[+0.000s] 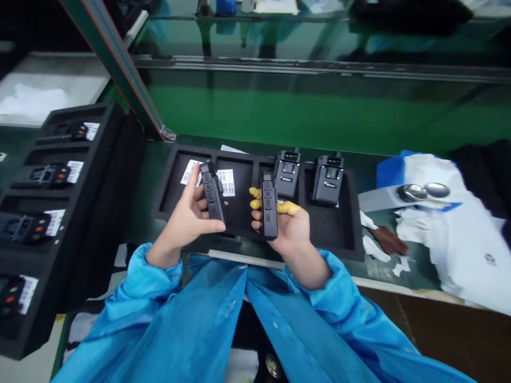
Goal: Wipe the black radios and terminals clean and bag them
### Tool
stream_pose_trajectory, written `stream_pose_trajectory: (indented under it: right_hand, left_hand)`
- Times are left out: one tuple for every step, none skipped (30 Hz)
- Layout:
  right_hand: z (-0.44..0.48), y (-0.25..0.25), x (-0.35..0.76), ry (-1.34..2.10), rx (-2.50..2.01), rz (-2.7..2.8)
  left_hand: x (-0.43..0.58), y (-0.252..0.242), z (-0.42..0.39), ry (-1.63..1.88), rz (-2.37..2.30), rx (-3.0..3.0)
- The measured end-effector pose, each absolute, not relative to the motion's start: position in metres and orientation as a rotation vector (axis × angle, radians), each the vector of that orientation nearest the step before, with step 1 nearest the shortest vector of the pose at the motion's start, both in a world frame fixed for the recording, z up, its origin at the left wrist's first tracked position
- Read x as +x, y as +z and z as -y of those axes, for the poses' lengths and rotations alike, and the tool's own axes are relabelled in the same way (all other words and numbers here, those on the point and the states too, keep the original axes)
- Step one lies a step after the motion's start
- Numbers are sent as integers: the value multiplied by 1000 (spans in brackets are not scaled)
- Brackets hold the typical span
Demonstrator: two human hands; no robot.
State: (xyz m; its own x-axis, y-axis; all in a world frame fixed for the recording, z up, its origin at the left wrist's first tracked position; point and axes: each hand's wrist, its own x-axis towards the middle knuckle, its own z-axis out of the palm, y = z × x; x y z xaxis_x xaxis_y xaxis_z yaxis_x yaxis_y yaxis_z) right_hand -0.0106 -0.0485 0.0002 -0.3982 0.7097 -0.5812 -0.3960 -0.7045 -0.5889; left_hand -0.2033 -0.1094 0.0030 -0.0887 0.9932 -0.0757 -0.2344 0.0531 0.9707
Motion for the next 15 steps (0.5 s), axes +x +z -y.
stream_pose_trajectory:
  right_hand:
    - [49, -1, -11, 2121, -1136, 510]
    - [49, -3, -11, 2115, -1143, 554]
    - [49, -4, -10, 2109, -1144, 605]
    - [48, -5, -10, 2101, -1140, 661]
    - [46, -6, -11, 2089, -1134, 716]
    - [43, -7, -12, 2065, -1125, 765]
    - [38, -7, -14, 2031, -1113, 808]
    - [32, -7, -18, 1988, -1095, 852]
    - [25, -7, -23, 1941, -1072, 900]
    - [17, -7, -30, 1890, -1049, 954]
    - [9, -8, -37, 1837, -1033, 1022]
    - [0, -10, -45, 1775, -1036, 1114]
    - [-8, -13, -52, 1704, -1053, 1219]
    - [-15, -17, -59, 1624, -1078, 1324]
    - [-21, -23, -66, 1544, -1103, 1415]
  left_hand:
    - [-203, 4, 110, 1330, -1126, 942]
    - [-203, 4, 111, 1329, -1119, 943]
    - [-204, 5, 112, 1328, -1115, 946]
    - [-204, 6, 113, 1328, -1114, 950]
    - [-205, 7, 114, 1330, -1112, 951]
    - [-207, 8, 114, 1331, -1107, 947]
    - [-209, 9, 113, 1336, -1099, 933]
    - [-213, 10, 111, 1343, -1092, 908]
    - [-217, 11, 107, 1352, -1089, 875]
    - [-223, 11, 102, 1368, -1095, 838]
    - [-228, 11, 95, 1393, -1115, 805]
    - [-234, 11, 87, 1428, -1146, 782]
    - [-240, 10, 77, 1466, -1189, 777]
    - [-246, 8, 66, 1493, -1249, 800]
    - [-251, 5, 55, 1507, -1321, 841]
